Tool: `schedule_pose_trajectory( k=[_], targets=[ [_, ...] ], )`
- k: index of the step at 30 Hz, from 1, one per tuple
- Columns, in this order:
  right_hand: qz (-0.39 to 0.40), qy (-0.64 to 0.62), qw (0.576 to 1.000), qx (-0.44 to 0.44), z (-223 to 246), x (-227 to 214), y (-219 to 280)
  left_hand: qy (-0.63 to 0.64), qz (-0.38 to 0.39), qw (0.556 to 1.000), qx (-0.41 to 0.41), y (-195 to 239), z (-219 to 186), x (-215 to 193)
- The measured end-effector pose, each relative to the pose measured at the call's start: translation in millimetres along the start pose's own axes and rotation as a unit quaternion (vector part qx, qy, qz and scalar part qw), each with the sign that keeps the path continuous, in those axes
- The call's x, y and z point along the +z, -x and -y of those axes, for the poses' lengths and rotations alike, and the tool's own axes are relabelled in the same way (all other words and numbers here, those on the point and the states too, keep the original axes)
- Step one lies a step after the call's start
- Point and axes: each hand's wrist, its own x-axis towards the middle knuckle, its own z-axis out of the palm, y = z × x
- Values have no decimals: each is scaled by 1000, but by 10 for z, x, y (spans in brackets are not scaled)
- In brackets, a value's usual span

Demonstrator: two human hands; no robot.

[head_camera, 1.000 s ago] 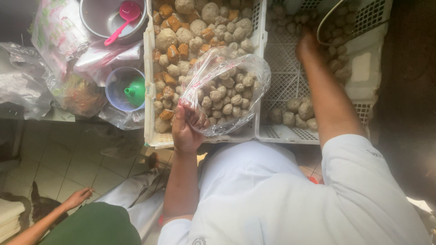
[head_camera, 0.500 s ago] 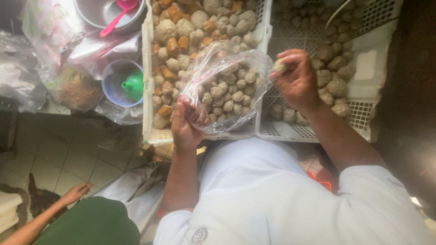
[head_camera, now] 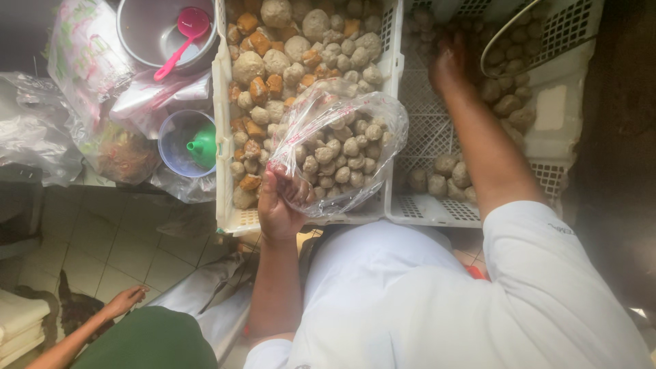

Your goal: The person picks meatballs from a white crate and places them into a plastic bag held in the other hand. The person repeats this process, filling the bag with meatballs from the crate.

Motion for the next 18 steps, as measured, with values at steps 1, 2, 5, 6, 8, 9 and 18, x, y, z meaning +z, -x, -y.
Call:
schedule_pose_trajectory(
  k=[1, 2, 5, 6, 8, 9, 18],
  targets=[
    [34, 13, 999, 9, -25, 62, 41, 9, 6, 1000, -1, -5, -1, -7],
    [69, 26, 997, 19, -64, 86, 112, 18, 12, 1000, -4, -2, 11, -16],
    [124, -46, 989, 66, -50, -199, 333, -2, 11, 1000, 7, 12, 18, -47],
    [141, -74, 984, 77, 53, -371, 394, -10, 17, 1000, 6, 12, 1, -59],
    [178, -176, 954, 164, 316, -803, 468, -25, 28, 999, 0, 10, -6, -87],
    [196, -250, 918, 239, 432, -1078, 482, -9, 31, 999, -2, 22, -3, -99],
    [181, -504, 842, 64, 1465, -2107, 495, -19, 9, 1000, -20, 29, 7, -63]
  ],
)
